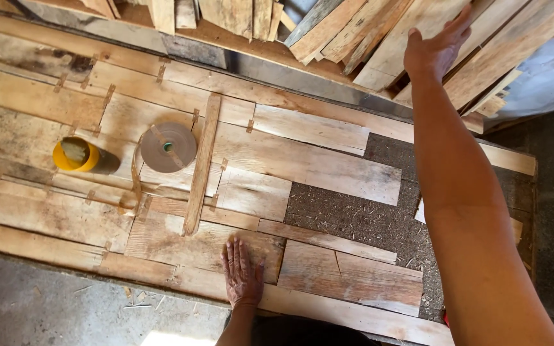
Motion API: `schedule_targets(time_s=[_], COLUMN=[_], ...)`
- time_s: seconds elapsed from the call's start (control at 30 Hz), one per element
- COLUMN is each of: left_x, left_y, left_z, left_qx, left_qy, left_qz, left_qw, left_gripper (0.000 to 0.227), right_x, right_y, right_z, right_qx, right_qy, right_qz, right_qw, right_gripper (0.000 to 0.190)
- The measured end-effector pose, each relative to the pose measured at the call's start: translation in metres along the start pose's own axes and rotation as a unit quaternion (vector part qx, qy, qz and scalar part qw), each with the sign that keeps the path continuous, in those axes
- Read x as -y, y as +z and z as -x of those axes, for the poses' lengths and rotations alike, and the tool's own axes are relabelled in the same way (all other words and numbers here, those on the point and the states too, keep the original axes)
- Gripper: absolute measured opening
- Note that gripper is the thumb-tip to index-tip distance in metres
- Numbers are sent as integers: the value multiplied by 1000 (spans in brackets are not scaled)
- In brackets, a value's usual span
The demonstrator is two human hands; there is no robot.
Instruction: Cut and glue thin wood strips onto a panel to create a textured surface.
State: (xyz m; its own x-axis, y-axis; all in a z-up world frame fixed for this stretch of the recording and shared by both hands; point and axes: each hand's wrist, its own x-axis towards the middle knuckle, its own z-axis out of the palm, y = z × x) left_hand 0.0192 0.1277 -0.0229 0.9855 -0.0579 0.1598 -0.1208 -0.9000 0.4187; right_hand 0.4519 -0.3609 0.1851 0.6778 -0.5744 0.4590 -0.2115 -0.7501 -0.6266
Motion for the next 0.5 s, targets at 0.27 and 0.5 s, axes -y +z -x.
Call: schedule_targets(time_s=[0.27, 0.5], left_x=[0, -3], left_y=[0, -2], left_z=[-2, -5], left_qx=[7, -5], left_qy=[-11, -8], left_qz=[-12, -23], left_qw=[1000, 1000], left_gripper=[80, 77], right_x=[9, 36], right_y=[6, 17], right_z=[-28, -38], right_qx=[-14, -24], right_qy=[-42, 44], right_qz=[27, 49], right_qw=[999, 998], right_gripper=[121, 144])
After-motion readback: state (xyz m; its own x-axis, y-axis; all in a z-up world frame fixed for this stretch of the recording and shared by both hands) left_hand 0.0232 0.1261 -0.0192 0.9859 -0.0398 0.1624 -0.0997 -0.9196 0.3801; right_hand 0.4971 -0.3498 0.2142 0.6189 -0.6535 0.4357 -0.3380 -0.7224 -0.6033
